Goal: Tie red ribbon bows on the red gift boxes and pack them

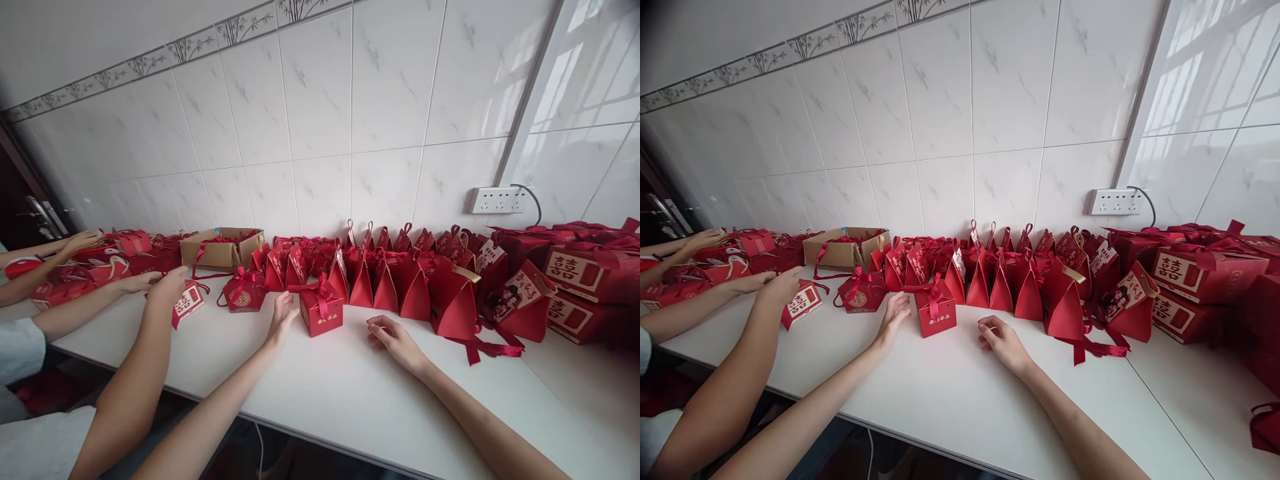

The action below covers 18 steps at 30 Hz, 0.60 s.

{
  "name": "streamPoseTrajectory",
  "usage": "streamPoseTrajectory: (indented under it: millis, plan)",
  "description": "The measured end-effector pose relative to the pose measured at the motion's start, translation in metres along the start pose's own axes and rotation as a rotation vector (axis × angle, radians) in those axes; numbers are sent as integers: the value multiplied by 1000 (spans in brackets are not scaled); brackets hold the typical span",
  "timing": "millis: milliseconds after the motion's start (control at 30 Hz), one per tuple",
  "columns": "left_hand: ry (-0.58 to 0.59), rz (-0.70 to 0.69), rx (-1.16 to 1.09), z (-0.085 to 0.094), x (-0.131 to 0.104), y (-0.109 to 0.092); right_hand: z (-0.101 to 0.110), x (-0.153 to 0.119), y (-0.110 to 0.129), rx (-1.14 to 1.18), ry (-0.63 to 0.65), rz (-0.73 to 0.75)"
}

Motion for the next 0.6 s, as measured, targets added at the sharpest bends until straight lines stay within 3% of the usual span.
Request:
streamPoseTrajectory:
  millis: [100, 233, 400, 533, 600]
  plan:
    - [84, -26, -5, -17, 8, -5, -1, -4, 4, -17, 13, 13]
    - [174, -78, 27, -32, 1, -13, -2, -7, 13, -28, 15, 45]
    - [78, -466, 97, -41, -29, -62, -5, -9, 18, 21, -20, 103]
    - [44, -674, 82, -81, -46, -95, 5, -14, 35, 217, -91, 266]
    - [19, -705, 115, -107, -49, -100, 18, -15, 39, 339, -154, 320]
Point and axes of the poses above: each hand's wrist, its own x-axis towards the middle knuckle, its own z-axis out of the back of the hand, y = z × x, the point moved 10 cm from there along x, towards the middle knuckle, and after that the axes turned 10 degrees about z, right-handed, at the moved point
